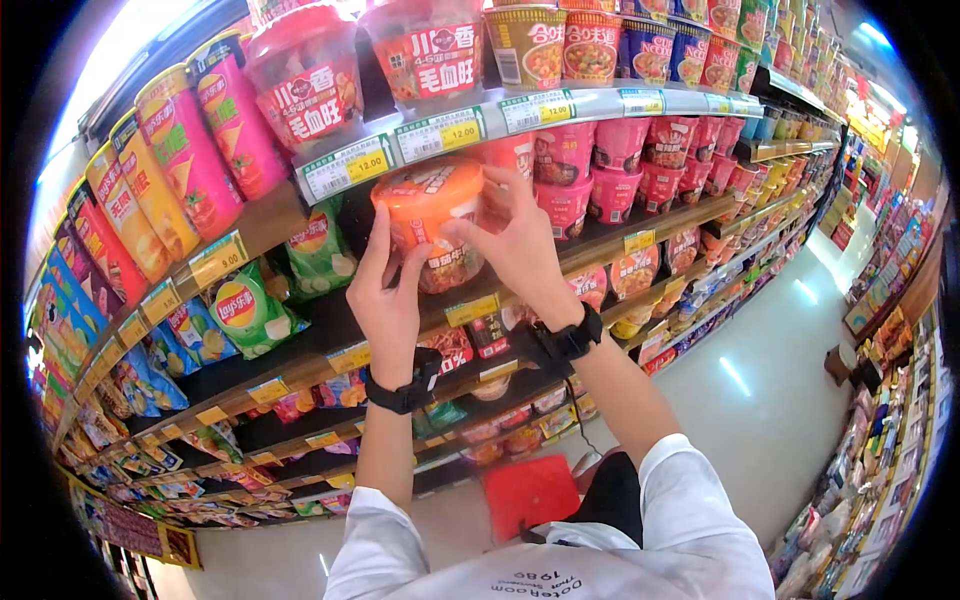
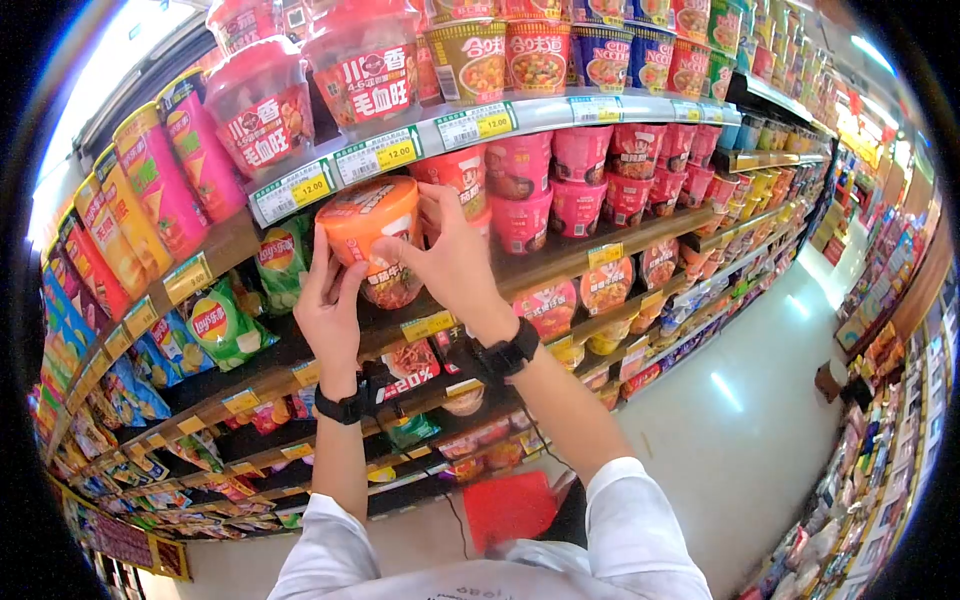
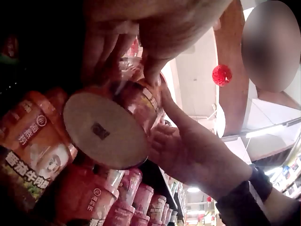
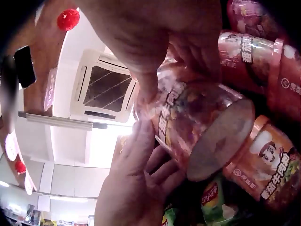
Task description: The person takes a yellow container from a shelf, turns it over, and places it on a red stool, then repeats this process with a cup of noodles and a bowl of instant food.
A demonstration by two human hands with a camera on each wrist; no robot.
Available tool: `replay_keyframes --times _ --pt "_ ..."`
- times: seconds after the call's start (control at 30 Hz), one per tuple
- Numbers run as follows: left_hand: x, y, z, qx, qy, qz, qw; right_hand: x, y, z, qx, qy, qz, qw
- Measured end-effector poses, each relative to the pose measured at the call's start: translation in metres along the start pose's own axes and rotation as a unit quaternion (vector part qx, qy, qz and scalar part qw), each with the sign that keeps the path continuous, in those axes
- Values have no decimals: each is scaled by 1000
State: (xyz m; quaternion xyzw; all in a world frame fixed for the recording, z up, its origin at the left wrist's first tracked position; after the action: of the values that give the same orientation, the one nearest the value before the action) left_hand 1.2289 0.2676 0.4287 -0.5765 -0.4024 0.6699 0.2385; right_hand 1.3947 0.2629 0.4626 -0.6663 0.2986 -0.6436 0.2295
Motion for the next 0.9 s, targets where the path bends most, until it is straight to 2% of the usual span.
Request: replay_keyframes --times 0.1,0.2,0.23,0.3,0.37,0.4,0.43,0.47,0.53,0.67,0.77,0.9 --pt "7 -6 -3 -4 13 7 1000 5 -11 -2 -1 83 -32 996" --pt "-9 -13 -5 -16 46 15 999 -8 -21 -8 -8 30 57 998" --pt "-13 -15 -5 -21 63 13 998 -5 -20 -10 -5 -6 63 998" --pt "-11 -16 -5 -16 92 17 995 -8 -22 -11 -4 9 57 998" --pt "0 -19 -6 -5 68 21 997 -26 -27 -11 -11 1 32 999" --pt "6 -21 -9 -11 69 9 998 -37 -30 -14 -39 12 116 992" --pt "11 -22 -8 -16 74 47 996 -37 -33 -16 -44 19 134 990" --pt "14 -23 -9 -24 71 43 996 -38 -35 -17 -47 24 152 987" --pt "20 -28 -12 -21 74 52 996 -36 -37 -17 -32 53 111 992" --pt "52 -40 -16 5 57 10 998 -46 -48 -19 -12 88 60 994" --pt "66 -46 -17 24 29 -19 999 -50 -51 -22 3 115 81 990" --pt "75 -41 -26 -8 25 8 1000 -55 -52 -25 21 148 79 986"
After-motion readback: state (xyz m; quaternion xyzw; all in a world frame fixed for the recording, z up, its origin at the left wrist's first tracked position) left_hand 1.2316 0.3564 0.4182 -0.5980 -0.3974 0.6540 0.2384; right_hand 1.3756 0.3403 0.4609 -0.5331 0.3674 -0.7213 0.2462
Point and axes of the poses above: each hand's wrist, its own y-axis away from the middle knuckle, its own z-axis out of the back of the hand, x = y × z, the point moved 1 cm from there along -y, towards the middle knuckle, and after that the axes turned 2 degrees about -y, right-handed, at the moved point
